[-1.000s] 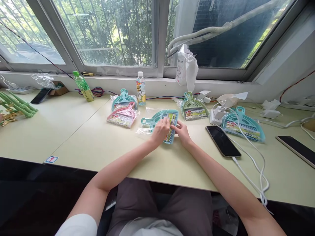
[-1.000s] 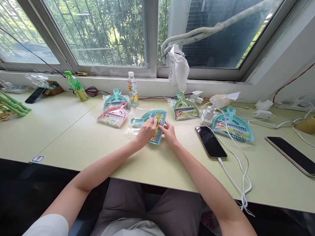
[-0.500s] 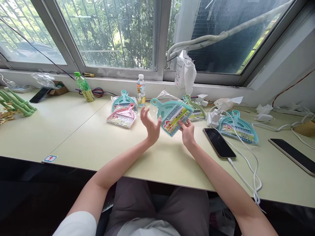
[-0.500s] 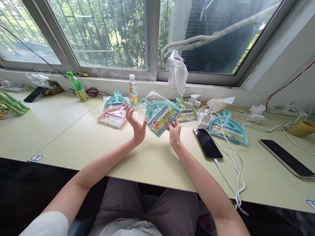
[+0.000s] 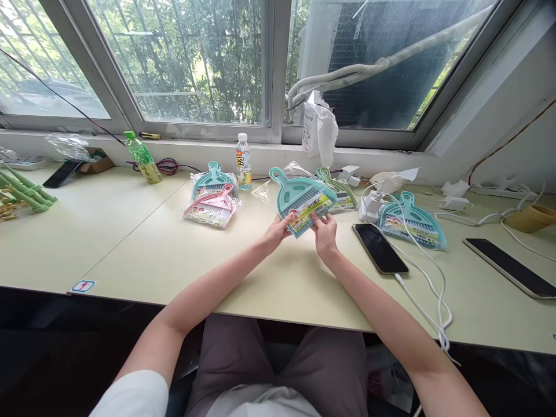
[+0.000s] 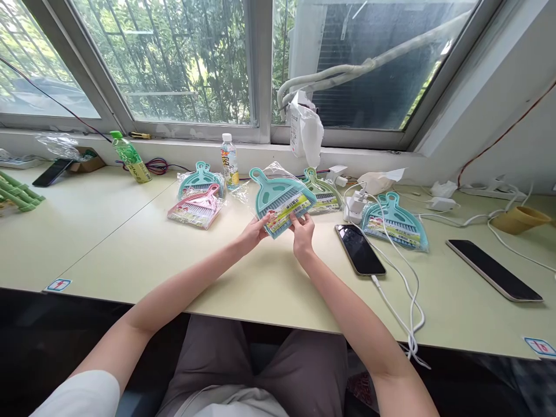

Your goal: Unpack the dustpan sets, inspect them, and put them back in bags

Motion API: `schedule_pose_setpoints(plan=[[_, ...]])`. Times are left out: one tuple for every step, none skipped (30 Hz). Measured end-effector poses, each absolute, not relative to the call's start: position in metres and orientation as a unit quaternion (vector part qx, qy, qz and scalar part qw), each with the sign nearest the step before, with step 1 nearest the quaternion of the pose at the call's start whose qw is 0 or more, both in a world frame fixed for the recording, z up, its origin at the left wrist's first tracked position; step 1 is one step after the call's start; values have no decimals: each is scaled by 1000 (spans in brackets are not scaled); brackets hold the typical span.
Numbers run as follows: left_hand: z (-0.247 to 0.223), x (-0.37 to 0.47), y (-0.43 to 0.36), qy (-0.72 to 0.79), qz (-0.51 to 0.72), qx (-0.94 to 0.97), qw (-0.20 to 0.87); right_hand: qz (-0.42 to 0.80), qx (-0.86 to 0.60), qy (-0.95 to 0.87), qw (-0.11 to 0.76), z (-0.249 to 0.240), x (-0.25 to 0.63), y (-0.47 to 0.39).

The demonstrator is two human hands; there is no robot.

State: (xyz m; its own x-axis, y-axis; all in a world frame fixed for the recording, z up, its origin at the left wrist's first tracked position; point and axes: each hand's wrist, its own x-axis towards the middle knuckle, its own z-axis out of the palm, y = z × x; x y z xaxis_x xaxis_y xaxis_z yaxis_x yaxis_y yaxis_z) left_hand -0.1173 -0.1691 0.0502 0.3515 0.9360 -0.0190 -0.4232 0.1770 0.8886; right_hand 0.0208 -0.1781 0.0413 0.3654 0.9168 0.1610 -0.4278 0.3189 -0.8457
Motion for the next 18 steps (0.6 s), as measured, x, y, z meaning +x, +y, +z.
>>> schedule_pose_setpoints(plan=[[50,-116,-173,310,465,440,703,451,-364,-331,745,42,22,-178],[50,-114,-178,312,447,459,701,446,-359,-330,750,43,23,-178],[50,-112,-183,308,429,480,701,442,-355,-330,755,44,25,-178],[49,-110,-188,299,410,502,701,439,-352,-331,757,46,26,-179],[48,-108,-192,289,394,521,700,437,-351,-332,758,47,28,-179],[46,-106,-195,283,384,536,697,437,-350,-333,759,48,28,-179],[45,-104,-196,280,382,544,693,438,-348,-334,758,49,29,-180],[44,-103,-196,279,392,545,687,442,-346,-334,757,50,28,-180],[43,-103,-194,279,413,538,680,447,-344,-332,756,50,28,-180],[44,-104,-191,278,440,523,675,451,-342,-330,756,50,27,-180],[44,-106,-186,277,468,504,672,455,-341,-327,755,50,25,-180],[46,-109,-181,276,494,484,667,458,-342,-325,753,49,24,-180],[47,-113,-176,277,516,467,662,462,-343,-325,751,48,23,-180],[48,-116,-170,278,533,455,657,465,-345,-325,748,46,21,-180],[50,-120,-166,278,544,448,653,469,-346,-327,744,45,20,-180],[50,-123,-162,274,546,443,656,472,-348,-329,740,43,19,-180],[51,-126,-159,266,539,441,666,475,-351,-331,736,41,19,-180],[50,-127,-158,256,523,439,685,477,-353,-330,734,40,18,-180]])
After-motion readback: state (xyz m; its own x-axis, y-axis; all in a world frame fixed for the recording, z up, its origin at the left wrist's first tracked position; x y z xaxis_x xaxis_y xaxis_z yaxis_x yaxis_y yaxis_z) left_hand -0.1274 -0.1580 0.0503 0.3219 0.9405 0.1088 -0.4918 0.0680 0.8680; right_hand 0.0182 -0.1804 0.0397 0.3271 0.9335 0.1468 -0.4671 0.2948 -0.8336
